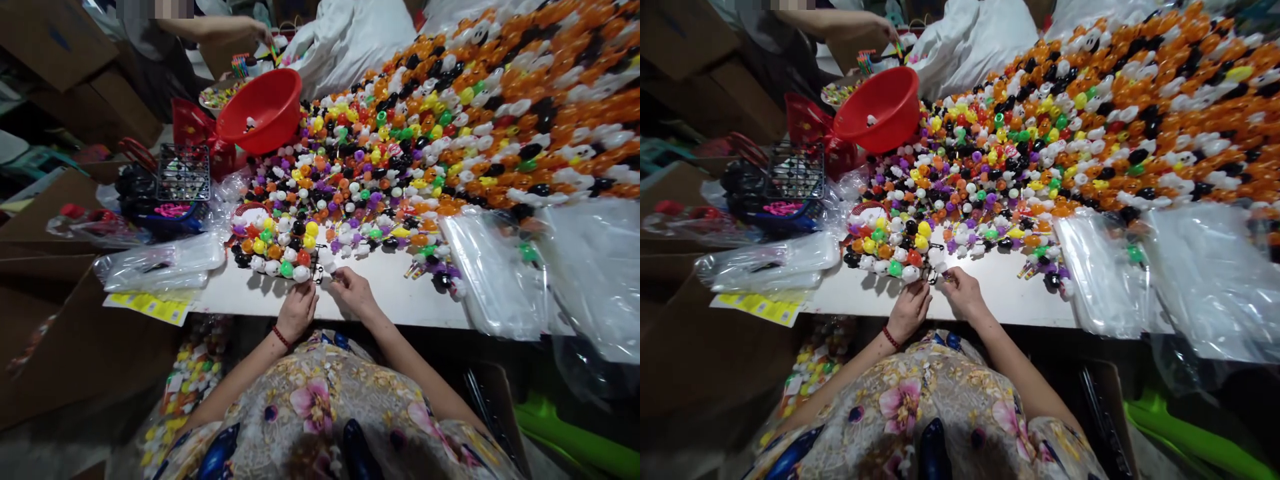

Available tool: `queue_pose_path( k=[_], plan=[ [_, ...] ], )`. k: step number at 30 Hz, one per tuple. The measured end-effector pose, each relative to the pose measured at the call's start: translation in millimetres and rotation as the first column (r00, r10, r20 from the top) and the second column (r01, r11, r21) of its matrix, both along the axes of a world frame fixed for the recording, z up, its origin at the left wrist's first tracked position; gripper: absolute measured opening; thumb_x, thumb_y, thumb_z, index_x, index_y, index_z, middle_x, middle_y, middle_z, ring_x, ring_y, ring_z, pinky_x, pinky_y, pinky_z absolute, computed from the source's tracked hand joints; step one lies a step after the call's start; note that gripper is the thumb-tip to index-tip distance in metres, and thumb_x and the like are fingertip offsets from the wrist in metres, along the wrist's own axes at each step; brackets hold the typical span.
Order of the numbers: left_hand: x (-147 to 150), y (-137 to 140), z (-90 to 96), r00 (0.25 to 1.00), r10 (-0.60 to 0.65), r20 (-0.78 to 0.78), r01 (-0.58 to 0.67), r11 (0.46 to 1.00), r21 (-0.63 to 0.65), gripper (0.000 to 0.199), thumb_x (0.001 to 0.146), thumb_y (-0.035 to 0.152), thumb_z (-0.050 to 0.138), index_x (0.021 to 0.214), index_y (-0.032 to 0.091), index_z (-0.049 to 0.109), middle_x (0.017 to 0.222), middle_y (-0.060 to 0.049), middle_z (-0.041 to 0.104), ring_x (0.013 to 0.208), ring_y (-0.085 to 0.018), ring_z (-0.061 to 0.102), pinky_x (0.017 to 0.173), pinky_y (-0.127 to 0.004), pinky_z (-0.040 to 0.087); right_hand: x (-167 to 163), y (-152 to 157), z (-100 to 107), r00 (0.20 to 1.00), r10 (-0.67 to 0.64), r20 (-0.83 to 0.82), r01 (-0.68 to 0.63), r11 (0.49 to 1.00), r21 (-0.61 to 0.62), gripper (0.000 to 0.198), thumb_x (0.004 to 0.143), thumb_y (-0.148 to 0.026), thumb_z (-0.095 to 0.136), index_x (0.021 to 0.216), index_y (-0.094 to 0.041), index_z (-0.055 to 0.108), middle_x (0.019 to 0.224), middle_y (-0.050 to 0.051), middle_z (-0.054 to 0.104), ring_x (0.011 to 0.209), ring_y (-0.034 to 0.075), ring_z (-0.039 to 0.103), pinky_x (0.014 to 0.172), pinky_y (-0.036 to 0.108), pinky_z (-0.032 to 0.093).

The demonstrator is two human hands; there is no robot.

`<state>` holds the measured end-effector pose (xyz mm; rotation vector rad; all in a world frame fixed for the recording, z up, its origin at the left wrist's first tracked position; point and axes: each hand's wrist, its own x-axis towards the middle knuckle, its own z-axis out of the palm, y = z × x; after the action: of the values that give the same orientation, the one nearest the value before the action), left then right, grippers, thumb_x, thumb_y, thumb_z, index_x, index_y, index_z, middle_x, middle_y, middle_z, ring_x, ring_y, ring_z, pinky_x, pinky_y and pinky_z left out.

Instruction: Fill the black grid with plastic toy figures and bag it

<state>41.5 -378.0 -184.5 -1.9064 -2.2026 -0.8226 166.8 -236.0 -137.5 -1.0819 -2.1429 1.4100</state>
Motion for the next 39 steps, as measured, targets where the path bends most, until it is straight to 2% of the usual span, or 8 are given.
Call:
queue_pose_path(
  k=[3, 5, 7, 13, 20, 25, 31, 39],
  plan=[
    [1, 1, 0.4, 1.000, 0.004, -0.026, -0.003, 0.999, 0.043, 0.032, 0.097, 0.022, 0.046, 0.127, 0.016, 0.058, 0.116, -0.016, 0.066, 0.114, -0.027, 0.060, 0.100, -0.048, 0.052, -10, -7, -3, 0.997, -0.010, -0.075, -0.005, 0.980, -0.201, 0.010, 0.071, -0.025, 0.063, 0.079, -0.020, 0.064, 0.069, -0.002, 0.065, 0.065, 0.015, 0.060, 0.064, 0.025, 0.048],
    [1, 2, 1.9, 0.999, 0.002, -0.048, 0.001, 0.998, 0.066, 0.030, 0.097, 0.021, 0.047, 0.124, 0.017, 0.059, 0.113, -0.015, 0.066, 0.112, -0.026, 0.061, 0.098, -0.046, 0.054, -16, -10, -4, 0.997, -0.011, -0.073, -0.006, 0.972, -0.235, 0.008, 0.070, -0.024, 0.064, 0.077, -0.020, 0.064, 0.070, -0.002, 0.067, 0.068, 0.015, 0.062, 0.067, 0.026, 0.050],
    [1, 3, 3.3, 0.998, 0.007, -0.061, -0.002, 0.997, 0.081, 0.029, 0.096, 0.021, 0.048, 0.123, 0.017, 0.059, 0.112, -0.014, 0.066, 0.109, -0.025, 0.062, 0.096, -0.045, 0.055, -21, -10, -6, 0.999, 0.010, -0.044, -0.019, 0.982, -0.189, 0.007, 0.070, -0.024, 0.065, 0.076, -0.020, 0.064, 0.071, -0.001, 0.067, 0.070, 0.016, 0.062, 0.068, 0.026, 0.049],
    [3, 3, 3.4, 0.999, 0.007, -0.033, -0.004, 0.996, 0.090, 0.030, 0.095, 0.018, 0.048, 0.123, 0.017, 0.059, 0.111, -0.015, 0.065, 0.109, -0.026, 0.060, 0.094, -0.045, 0.056, -31, -7, -15, 0.997, 0.083, 0.006, -0.083, 0.994, 0.077, 0.004, 0.074, -0.022, 0.063, 0.077, -0.019, 0.061, 0.076, 0.002, 0.066, 0.072, 0.017, 0.059, 0.067, 0.027, 0.047],
    [4, 4, 6.6, 0.998, 0.002, -0.070, 0.008, 0.990, 0.143, 0.028, 0.095, 0.016, 0.049, 0.120, 0.013, 0.059, 0.110, -0.016, 0.064, 0.104, -0.026, 0.060, 0.091, -0.044, 0.057, -32, -1, -14, 0.978, 0.191, 0.080, -0.204, 0.959, 0.198, 0.006, 0.081, -0.024, 0.061, 0.084, -0.018, 0.062, 0.083, 0.004, 0.065, 0.076, 0.018, 0.058, 0.069, 0.028, 0.045],
    [3, 3, 5.3, 0.998, -0.007, -0.065, 0.015, 0.994, 0.112, 0.030, 0.094, 0.016, 0.048, 0.122, 0.014, 0.060, 0.111, -0.015, 0.064, 0.104, -0.027, 0.060, 0.093, -0.045, 0.056, -32, 2, -10, 0.959, 0.262, 0.113, -0.281, 0.931, 0.230, 0.006, 0.079, -0.019, 0.063, 0.086, -0.018, 0.063, 0.084, 0.004, 0.065, 0.077, 0.018, 0.058, 0.070, 0.027, 0.044],
    [2, 1, 1.2, 0.999, -0.017, -0.047, 0.020, 0.997, 0.068, 0.033, 0.094, 0.017, 0.048, 0.125, 0.015, 0.059, 0.116, -0.016, 0.065, 0.109, -0.027, 0.061, 0.096, -0.048, 0.054, -33, 2, -11, 0.959, 0.274, 0.074, -0.283, 0.935, 0.214, 0.005, 0.081, -0.015, 0.061, 0.083, -0.018, 0.063, 0.082, 0.002, 0.061, 0.074, 0.016, 0.054, 0.070, 0.026, 0.043],
    [2, -1, -3.4, 0.999, -0.004, -0.048, 0.011, 0.990, 0.143, 0.043, 0.092, 0.015, 0.049, 0.135, 0.014, 0.051, 0.119, -0.016, 0.064, 0.116, -0.029, 0.059, 0.099, -0.047, 0.052, -31, -2, -10, 0.935, 0.353, 0.041, -0.353, 0.909, 0.222, 0.010, 0.086, -0.012, 0.053, 0.084, -0.019, 0.061, 0.088, 0.001, 0.057, 0.075, 0.014, 0.052, 0.072, 0.025, 0.044]
  ],
)
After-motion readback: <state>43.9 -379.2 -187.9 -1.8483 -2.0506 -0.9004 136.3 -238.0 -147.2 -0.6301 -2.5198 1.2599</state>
